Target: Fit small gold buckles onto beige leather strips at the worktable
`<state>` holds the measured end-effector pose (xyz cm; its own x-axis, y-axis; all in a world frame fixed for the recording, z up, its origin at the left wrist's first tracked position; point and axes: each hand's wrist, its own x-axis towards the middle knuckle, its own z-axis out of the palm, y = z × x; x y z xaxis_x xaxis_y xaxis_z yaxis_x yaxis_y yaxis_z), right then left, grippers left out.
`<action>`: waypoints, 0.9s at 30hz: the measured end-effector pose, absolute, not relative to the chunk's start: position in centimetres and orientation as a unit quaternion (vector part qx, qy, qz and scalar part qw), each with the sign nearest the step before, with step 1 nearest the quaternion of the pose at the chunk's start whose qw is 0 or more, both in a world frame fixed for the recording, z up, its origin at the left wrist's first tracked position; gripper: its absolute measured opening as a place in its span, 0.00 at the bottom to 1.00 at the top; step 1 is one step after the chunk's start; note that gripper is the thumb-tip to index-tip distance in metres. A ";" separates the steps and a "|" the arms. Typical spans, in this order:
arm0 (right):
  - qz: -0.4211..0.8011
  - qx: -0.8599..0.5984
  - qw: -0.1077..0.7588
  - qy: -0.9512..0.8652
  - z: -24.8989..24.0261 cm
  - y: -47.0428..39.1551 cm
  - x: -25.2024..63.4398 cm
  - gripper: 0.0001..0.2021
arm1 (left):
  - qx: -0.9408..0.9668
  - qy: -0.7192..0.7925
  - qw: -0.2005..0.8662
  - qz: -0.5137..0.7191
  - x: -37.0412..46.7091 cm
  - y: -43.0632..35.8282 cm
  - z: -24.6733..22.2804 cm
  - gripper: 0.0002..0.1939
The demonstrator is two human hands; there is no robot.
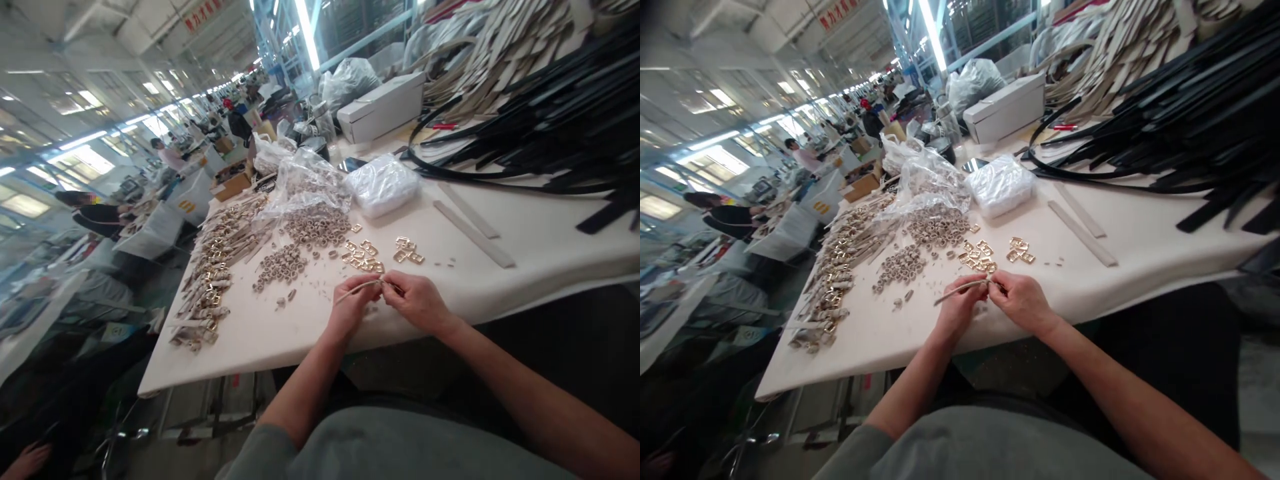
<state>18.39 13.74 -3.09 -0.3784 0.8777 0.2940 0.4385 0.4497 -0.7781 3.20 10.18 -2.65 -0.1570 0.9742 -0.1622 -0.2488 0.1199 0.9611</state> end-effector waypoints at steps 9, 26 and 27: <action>0.398 -0.346 0.323 -0.786 -2.0 14.1 19.2 0.13 | 0.390 0.477 0.605 0.505 -0.1 9.4 -2.4 0.18; 0.370 -0.367 0.319 -0.791 -2.3 14.1 19.2 0.14 | 0.460 0.527 0.512 0.499 0.8 9.4 -1.0 0.15; 0.375 -0.376 0.318 -0.786 -2.3 14.1 19.2 0.14 | 0.457 0.520 0.519 0.502 0.9 9.3 -1.0 0.17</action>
